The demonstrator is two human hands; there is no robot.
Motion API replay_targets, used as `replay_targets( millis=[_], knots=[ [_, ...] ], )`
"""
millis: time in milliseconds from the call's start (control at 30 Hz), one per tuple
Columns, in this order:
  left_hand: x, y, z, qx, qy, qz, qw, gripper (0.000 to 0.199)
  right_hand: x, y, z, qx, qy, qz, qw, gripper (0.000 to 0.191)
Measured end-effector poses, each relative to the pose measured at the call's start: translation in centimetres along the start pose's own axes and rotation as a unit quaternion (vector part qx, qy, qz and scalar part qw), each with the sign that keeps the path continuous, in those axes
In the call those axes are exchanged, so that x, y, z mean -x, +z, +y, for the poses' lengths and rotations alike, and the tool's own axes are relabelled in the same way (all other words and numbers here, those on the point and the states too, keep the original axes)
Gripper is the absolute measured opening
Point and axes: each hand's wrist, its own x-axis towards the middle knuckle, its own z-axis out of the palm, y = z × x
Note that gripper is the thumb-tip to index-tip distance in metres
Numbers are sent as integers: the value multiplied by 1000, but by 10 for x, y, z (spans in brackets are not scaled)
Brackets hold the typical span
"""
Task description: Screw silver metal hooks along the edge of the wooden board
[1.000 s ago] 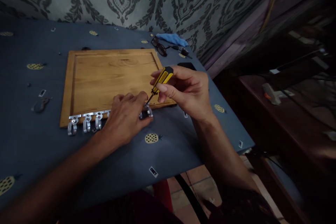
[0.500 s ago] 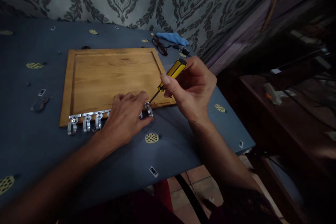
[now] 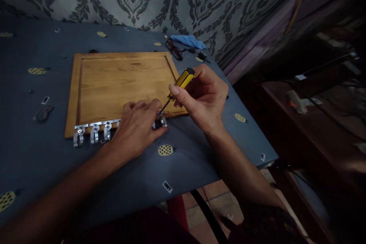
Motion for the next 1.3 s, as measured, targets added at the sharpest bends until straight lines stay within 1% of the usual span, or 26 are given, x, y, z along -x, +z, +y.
replay_targets(
  millis=[100, 267, 367, 467, 633, 800, 967, 1200, 1300],
  knots=[
    [0, 0, 0, 0, -1, 2, 1000, 34, -2, -3, -3, -5, 16, -17, 1000, 33],
    [0, 0, 0, -10, 0, 2, 1000, 32, -6, -11, -9, -34, 49, -90, 994, 30],
    [0, -1, 0, -10, 0, 0, 1000, 34, -6, -13, -10, -49, 56, -98, 992, 28],
    [0, -1, 0, -7, -3, -4, 1000, 34, -3, -8, -8, -61, 52, -83, 993, 30],
    [0, 0, -1, -7, 2, 10, 1000, 36, 5, 4, -4, -27, 41, -12, 999, 35],
    [1, 1, -1, -6, 3, 12, 1000, 35, 11, 11, -6, 3, 18, 40, 999, 36],
    [1, 0, 0, -3, 3, 9, 1000, 36, 14, 14, -6, 14, 1, 59, 998, 34],
    [1, 0, 0, -8, 3, 8, 1000, 35, 18, 15, -1, 41, -4, 71, 997, 29],
    [1, -1, 0, -7, 1, 9, 1000, 36, 18, 17, -2, 51, -30, 85, 995, 32]
  ],
)
